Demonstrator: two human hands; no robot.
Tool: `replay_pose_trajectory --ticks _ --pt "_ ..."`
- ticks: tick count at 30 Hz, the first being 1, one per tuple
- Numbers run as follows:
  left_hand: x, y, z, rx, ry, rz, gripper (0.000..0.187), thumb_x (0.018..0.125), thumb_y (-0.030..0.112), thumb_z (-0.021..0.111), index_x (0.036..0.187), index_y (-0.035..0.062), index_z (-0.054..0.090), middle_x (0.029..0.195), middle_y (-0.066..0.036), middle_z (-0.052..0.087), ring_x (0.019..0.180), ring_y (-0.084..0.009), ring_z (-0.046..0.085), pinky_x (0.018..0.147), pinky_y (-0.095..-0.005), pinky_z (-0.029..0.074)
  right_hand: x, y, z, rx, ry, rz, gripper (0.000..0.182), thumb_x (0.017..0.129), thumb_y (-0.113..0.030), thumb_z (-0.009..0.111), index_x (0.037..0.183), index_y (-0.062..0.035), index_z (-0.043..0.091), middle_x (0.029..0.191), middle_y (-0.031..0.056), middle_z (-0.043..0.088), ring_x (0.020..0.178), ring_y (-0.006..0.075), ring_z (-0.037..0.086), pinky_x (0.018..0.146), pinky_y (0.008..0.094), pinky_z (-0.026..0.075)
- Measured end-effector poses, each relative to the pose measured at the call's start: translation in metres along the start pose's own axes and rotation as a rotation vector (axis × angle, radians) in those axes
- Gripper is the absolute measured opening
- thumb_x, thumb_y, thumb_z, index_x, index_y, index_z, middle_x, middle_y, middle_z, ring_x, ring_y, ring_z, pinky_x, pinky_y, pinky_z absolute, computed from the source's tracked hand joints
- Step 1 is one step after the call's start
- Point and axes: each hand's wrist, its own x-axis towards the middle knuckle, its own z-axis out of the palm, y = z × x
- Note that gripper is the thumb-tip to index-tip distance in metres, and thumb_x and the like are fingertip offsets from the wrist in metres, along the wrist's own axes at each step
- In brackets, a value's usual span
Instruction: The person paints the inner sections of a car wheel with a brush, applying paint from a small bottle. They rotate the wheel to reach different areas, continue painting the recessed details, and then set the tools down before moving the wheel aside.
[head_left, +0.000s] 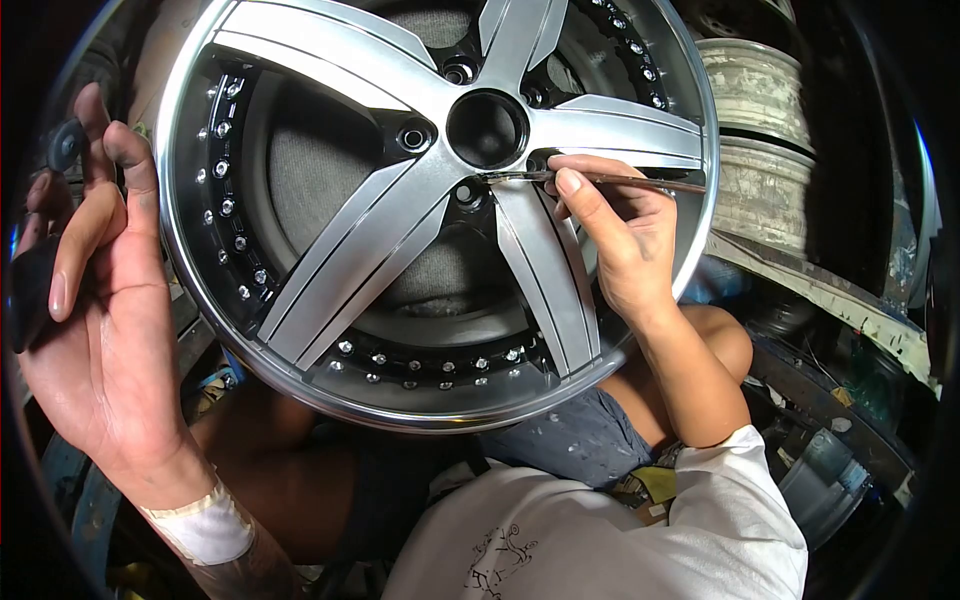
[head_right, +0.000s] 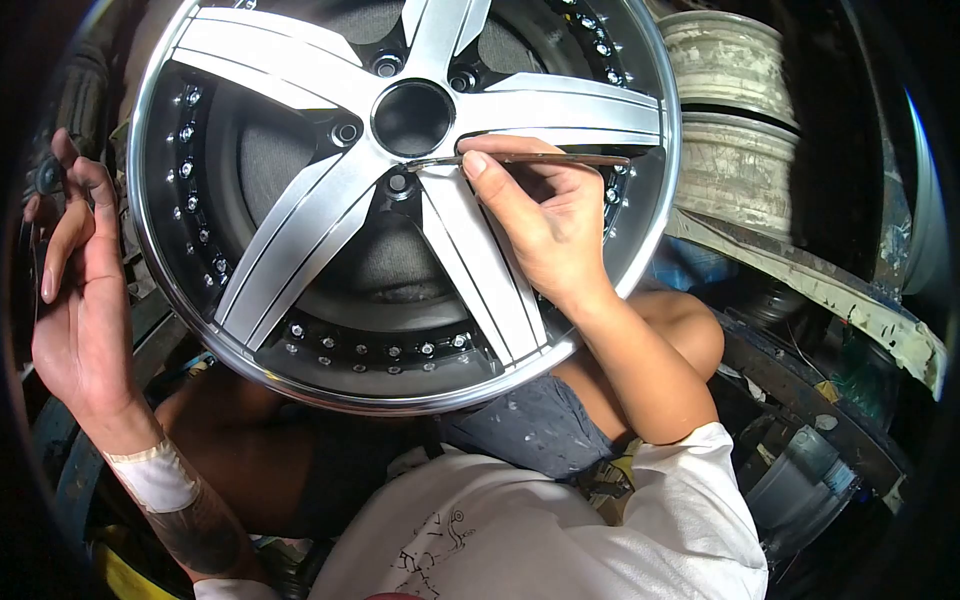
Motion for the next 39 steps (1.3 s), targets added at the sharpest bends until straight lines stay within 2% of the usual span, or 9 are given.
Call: replay_pose_trajectory --ticks 5,8,11,14,25,27,30,33,39 --pt "0.0 -0.003 0.001 -0.07 0.014 -0.001 0.052 0.105 0.009 0.036 0.146 -0.0165 0.016 0.152 -0.036 0.025 0.131 -0.0387 0.041 0.123 -0.052 0.022 -0.001 -0.002 -0.001 -0.01 0.005 -0.011 0.02 0.09 -0.013 0.071 0.105 0.0005 0.073 0.1 0.0083 0.072 0.092 0.0116 0.063 0.087 0.0263 0.048" --pt "0.001 -0.005 -0.003 -0.056 -0.055 -0.033 0.053 0.105 0.008 0.037 0.146 -0.0171 0.014 0.149 -0.037 0.028 0.105 -0.0288 0.051 0.123 -0.0515 0.023 -0.001 -0.001 -0.001 -0.003 0.004 -0.019 0.02 0.09 -0.013 0.071 0.104 0.0006 0.074 0.1 0.0084 0.072 0.092 0.0118 0.063 0.087 0.0264 0.048" --pt "0.001 -0.013 0.012 0.104 0.094 0.055 0.055 0.105 0.008 0.038 0.147 -0.0174 0.012 0.146 -0.035 0.033 0.075 -0.0176 0.047 0.123 -0.0506 0.025 -0.001 -0.001 0.0 -0.009 -0.005 -0.027 0.019 0.09 -0.013 0.071 0.104 0.0006 0.074 0.1 0.0084 0.072 0.092 0.0119 0.063 0.086 0.0262 0.048" --pt "0.001 -0.012 0.013 0.161 0.13 0.053 0.056 0.106 0.009 0.039 0.147 -0.0173 0.011 0.145 -0.034 0.036 0.06 -0.0126 0.033 0.122 -0.0495 0.026 -0.001 -0.001 0.0 -0.019 -0.012 -0.036 0.019 0.09 -0.013 0.071 0.104 0.0006 0.074 0.099 0.0084 0.072 0.091 0.0118 0.063 0.086 0.0261 0.049" --pt "0.002 -0.015 0.01 0.129 0.059 0.002 0.057 0.105 0.008 0.039 0.148 -0.0158 0.01 0.133 -0.03 0.045 0.058 -0.0118 0.031 0.121 -0.0487 0.027 -0.002 -0.003 -0.002 -0.05 0.002 -0.065 0.019 0.09 -0.013 0.071 0.103 0.0013 0.074 0.099 0.0091 0.073 0.092 0.0134 0.065 0.086 0.0269 0.049" --pt "0.006 -0.009 0.006 0.092 0.047 -0.009 0.057 0.104 0.006 0.04 0.148 -0.0158 0.011 0.136 -0.03 0.043 0.058 -0.0119 0.032 0.121 -0.0485 0.028 -0.002 -0.003 -0.003 -0.051 0.006 -0.069 0.019 0.09 -0.013 0.071 0.103 0.0012 0.074 0.099 0.0092 0.073 0.092 0.0138 0.065 0.087 0.027 0.049" --pt "0.009 -0.003 0.003 0.076 0.053 -0.011 0.055 0.103 0.004 0.041 0.146 -0.0169 0.013 0.144 -0.032 0.037 0.059 -0.0119 0.032 0.121 -0.0488 0.028 -0.001 -0.002 -0.006 -0.079 -0.018 -0.11 0.021 0.091 -0.011 0.069 0.106 0.0028 0.071 0.089 0.0092 0.07 0.079 0.0139 0.064 0.075 0.0278 0.052" --pt "0.008 -0.007 0.005 0.104 0.063 -0.003 0.05 0.103 0.003 0.041 0.142 -0.0186 0.019 0.146 -0.032 0.036 0.059 -0.0117 0.032 0.121 -0.0491 0.028 0.0 -0.004 -0.011 0.036 -0.001 -0.093 0.018 0.091 -0.012 0.07 0.103 0.0017 0.073 0.097 0.0087 0.072 0.087 0.0124 0.064 0.081 0.0269 0.052" --pt "0.004 -0.013 0.01 0.225 0.07 -0.001 0.041 0.102 0.002 0.04 0.135 -0.0201 0.028 0.146 -0.033 0.033 0.059 -0.0113 0.032 0.121 -0.048 0.028 -0.004 -0.013 -0.011 0.07 0.008 -0.144 0.016 0.092 -0.007 0.067 0.104 0.0027 0.071 0.09 0.0074 0.068 0.079 0.0108 0.063 0.07 0.0249 0.055"
